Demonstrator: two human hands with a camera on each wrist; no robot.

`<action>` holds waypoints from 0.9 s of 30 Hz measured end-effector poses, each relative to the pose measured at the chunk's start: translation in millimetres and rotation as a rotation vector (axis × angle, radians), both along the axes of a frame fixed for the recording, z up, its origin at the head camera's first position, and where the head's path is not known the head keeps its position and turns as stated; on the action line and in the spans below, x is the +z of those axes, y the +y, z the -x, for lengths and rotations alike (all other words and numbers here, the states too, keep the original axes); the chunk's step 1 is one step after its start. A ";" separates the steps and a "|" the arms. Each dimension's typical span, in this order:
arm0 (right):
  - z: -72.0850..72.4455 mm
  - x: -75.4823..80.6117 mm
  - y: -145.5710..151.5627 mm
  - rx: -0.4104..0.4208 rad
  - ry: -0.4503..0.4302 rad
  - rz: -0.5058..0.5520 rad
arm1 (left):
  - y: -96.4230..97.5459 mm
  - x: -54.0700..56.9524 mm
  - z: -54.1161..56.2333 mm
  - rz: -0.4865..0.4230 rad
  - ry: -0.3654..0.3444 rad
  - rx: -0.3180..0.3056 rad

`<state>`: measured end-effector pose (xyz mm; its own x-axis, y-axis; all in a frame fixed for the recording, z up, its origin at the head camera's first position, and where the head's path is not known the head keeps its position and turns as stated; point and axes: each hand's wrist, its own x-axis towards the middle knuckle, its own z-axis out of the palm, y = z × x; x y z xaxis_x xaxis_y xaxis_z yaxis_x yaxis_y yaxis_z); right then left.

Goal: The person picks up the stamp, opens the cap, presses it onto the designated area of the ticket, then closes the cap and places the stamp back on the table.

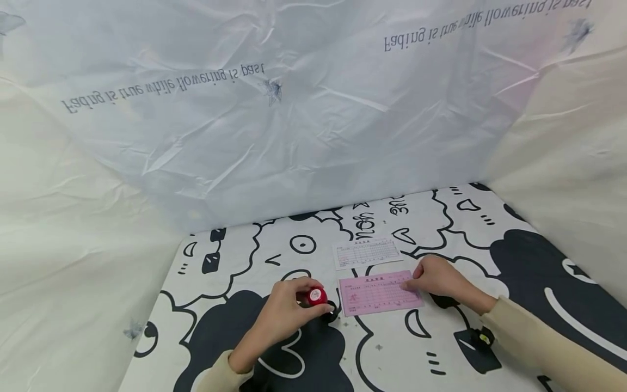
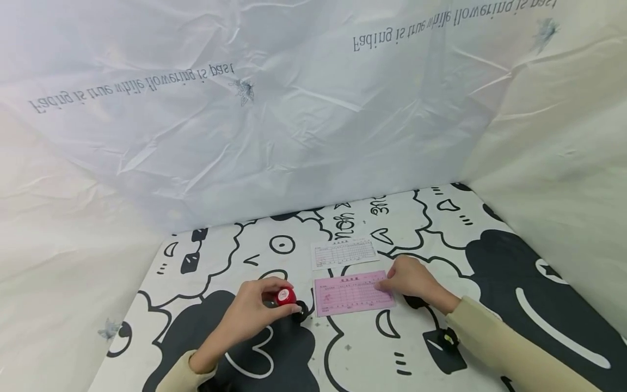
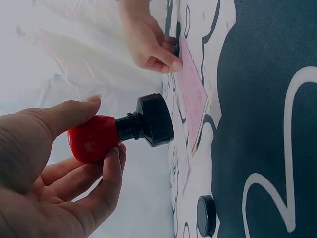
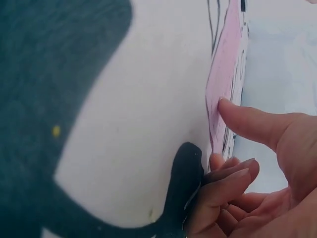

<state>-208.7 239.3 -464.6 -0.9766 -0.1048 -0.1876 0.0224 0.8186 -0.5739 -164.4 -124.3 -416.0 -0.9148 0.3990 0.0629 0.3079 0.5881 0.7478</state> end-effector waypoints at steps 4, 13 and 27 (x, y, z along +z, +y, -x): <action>0.5 -0.4 1.1 0.002 -0.029 0.031 | -0.3 -0.9 0.3 -0.011 0.003 0.009; -0.6 0.7 2.8 -0.006 -0.043 0.064 | 0.4 -3.0 2.1 -0.022 0.026 -0.002; -0.6 10.7 11.4 0.148 0.020 0.214 | 0.7 -3.0 0.7 -0.025 0.005 -0.007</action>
<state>-208.0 250.7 -453.9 -0.9510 -0.2817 -0.1270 -0.1012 0.6722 -0.7334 -165.1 -123.6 -419.0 -0.9116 0.4037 0.0772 0.3156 0.5673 0.7606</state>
